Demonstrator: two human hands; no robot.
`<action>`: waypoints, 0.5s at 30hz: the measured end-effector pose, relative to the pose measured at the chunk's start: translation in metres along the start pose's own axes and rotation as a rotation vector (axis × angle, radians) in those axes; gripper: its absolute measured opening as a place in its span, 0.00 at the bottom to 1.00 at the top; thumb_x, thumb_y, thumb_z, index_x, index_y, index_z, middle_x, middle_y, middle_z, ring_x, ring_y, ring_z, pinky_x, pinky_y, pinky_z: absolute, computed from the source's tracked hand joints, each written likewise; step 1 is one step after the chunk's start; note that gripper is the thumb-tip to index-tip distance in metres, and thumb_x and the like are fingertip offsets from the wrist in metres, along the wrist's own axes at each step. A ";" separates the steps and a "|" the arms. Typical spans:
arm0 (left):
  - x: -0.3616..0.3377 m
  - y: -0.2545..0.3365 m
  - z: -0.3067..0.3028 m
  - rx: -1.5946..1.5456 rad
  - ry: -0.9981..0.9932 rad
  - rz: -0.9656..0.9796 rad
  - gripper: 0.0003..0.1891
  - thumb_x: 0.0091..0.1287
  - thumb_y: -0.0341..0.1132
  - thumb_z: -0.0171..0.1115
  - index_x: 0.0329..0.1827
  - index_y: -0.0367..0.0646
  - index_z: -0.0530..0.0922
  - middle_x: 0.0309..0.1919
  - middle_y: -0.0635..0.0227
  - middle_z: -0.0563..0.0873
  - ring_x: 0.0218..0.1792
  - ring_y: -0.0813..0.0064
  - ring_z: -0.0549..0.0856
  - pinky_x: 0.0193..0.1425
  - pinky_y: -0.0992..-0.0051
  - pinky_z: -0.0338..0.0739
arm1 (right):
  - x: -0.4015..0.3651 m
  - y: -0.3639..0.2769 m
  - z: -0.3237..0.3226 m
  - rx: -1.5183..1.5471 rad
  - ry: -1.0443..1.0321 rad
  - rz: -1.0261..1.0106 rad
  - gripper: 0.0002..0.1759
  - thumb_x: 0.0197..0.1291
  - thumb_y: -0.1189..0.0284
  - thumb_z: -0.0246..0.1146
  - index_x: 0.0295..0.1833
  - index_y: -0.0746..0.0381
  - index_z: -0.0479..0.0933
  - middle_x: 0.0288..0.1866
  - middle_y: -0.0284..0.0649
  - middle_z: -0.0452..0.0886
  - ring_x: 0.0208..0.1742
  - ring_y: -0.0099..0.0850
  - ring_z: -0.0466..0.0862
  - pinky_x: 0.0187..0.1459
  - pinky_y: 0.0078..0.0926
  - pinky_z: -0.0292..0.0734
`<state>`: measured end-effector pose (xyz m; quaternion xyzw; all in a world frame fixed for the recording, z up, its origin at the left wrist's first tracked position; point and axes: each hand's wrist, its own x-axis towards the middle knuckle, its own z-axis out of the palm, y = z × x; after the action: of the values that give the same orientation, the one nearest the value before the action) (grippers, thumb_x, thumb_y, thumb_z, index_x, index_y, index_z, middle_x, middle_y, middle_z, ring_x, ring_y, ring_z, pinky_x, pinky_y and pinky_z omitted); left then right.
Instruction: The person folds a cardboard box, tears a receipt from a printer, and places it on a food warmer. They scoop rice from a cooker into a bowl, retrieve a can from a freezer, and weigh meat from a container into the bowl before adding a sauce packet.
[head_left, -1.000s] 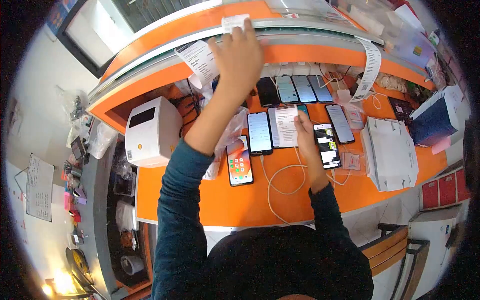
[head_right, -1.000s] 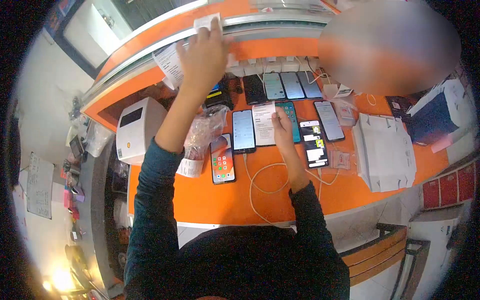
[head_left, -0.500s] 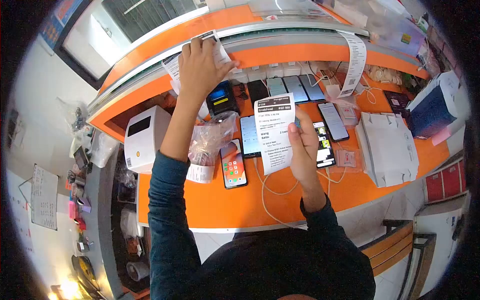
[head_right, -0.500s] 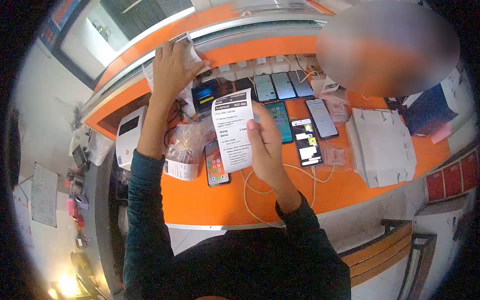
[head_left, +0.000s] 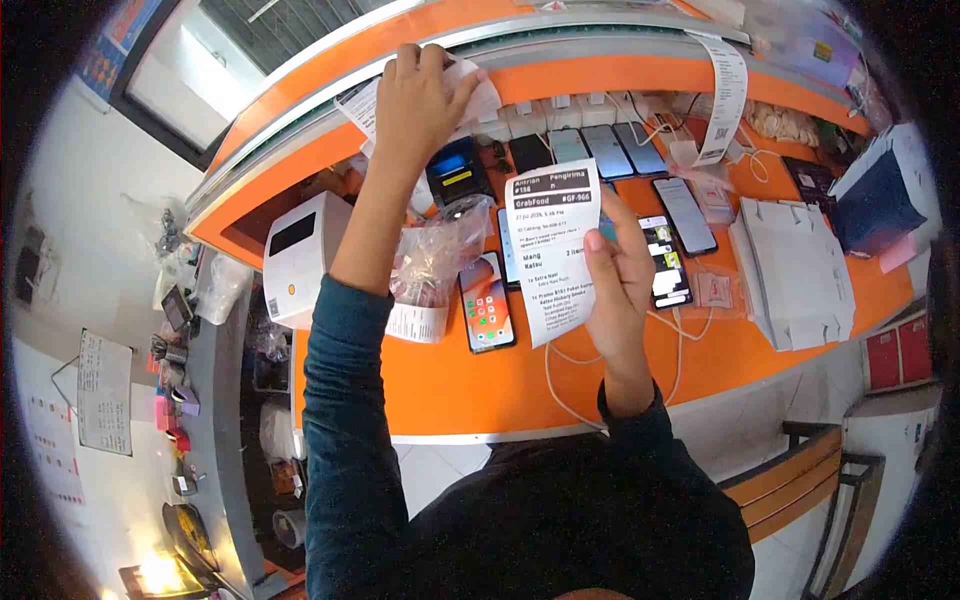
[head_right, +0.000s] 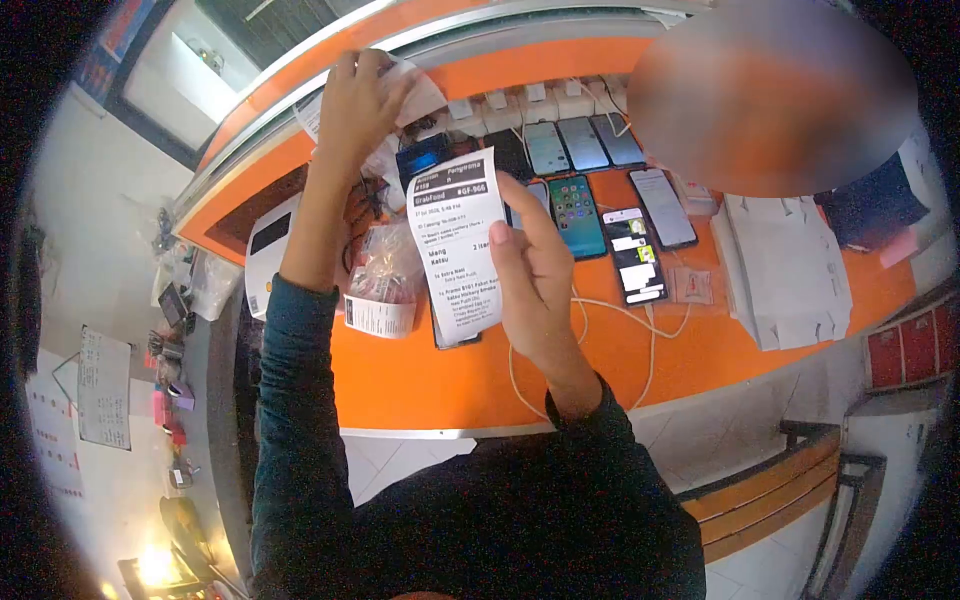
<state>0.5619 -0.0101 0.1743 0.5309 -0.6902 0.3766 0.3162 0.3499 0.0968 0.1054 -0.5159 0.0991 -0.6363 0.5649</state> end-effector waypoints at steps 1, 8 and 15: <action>0.001 -0.002 -0.002 0.009 -0.024 -0.008 0.21 0.55 0.51 0.55 0.32 0.38 0.72 0.30 0.57 0.75 0.33 0.58 0.74 0.36 0.65 0.69 | -0.001 -0.002 0.002 -0.002 0.010 -0.002 0.19 0.61 0.74 0.46 0.57 0.68 0.61 0.45 0.41 0.74 0.41 0.20 0.75 0.41 0.15 0.70; 0.009 0.005 0.000 0.003 -0.068 -0.021 0.21 0.57 0.50 0.53 0.36 0.37 0.74 0.32 0.54 0.76 0.35 0.55 0.75 0.39 0.64 0.69 | 0.001 -0.006 -0.004 -0.084 -0.002 -0.047 0.19 0.61 0.74 0.46 0.58 0.68 0.60 0.45 0.40 0.73 0.41 0.18 0.74 0.40 0.14 0.69; 0.009 0.032 0.012 0.001 0.019 0.020 0.20 0.57 0.49 0.52 0.39 0.39 0.73 0.33 0.58 0.77 0.36 0.58 0.75 0.40 0.65 0.67 | 0.010 -0.009 -0.008 -0.076 -0.005 -0.009 0.21 0.62 0.74 0.44 0.59 0.69 0.57 0.46 0.41 0.73 0.42 0.19 0.73 0.42 0.15 0.67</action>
<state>0.5285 -0.0202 0.1698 0.5206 -0.6923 0.3850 0.3186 0.3396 0.0883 0.1133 -0.5390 0.1193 -0.6334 0.5423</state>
